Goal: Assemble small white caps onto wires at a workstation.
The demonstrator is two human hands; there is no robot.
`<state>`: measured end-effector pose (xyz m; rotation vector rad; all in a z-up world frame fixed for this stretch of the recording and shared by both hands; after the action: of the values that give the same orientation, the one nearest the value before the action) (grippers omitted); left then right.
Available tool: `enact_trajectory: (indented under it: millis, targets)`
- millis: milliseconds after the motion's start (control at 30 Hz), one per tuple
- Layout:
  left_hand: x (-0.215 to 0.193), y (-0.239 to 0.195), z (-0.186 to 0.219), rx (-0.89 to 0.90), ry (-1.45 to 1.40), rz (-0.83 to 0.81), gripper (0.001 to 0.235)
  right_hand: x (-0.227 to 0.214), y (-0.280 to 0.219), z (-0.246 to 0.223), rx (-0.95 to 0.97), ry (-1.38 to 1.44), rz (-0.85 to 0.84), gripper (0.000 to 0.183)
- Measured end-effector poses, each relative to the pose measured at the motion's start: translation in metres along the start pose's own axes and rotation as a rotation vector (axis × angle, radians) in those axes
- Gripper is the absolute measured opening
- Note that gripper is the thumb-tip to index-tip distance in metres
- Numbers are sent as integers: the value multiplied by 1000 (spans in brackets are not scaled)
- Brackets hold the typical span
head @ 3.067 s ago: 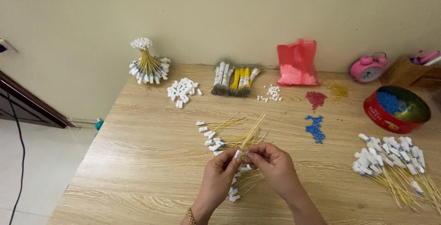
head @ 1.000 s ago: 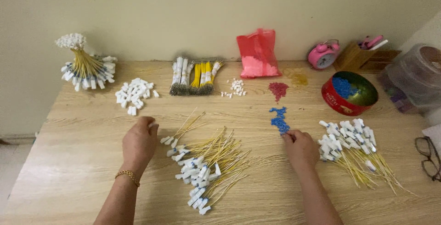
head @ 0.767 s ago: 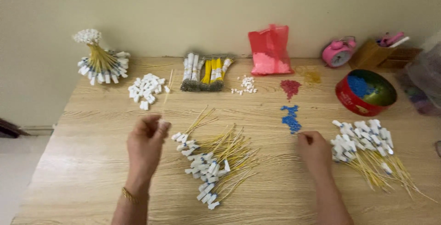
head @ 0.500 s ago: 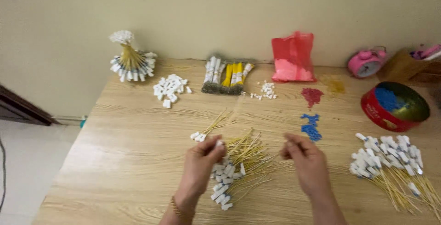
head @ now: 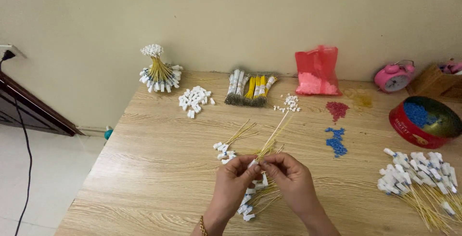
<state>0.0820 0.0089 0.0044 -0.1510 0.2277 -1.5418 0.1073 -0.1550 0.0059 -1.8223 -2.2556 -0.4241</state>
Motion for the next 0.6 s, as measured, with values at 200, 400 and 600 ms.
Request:
enact_trajectory:
  millis: [200,400,600]
  targets:
    - [8,-14,-3,-40,-55,-17,33,7,-5,3,5,101,-44,10]
    - [12,-31,7,36,-37,-74,33,-2,-11,18,129,229,38,14]
    - [14,-31,3,39,-57,-34,29,30,-25,-37,-89,-198,-9,16]
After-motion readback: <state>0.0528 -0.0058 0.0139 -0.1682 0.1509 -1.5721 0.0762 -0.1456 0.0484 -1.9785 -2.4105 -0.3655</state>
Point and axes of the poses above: each hand's wrist, its own y-axis towards the middle knuckle, its own x-axis out of the palm, z = x × y, the point moved 6 cm from there along y, towards the middle knuckle, and after that the axes turned 15 degrees about y, right-handed, at the moved point
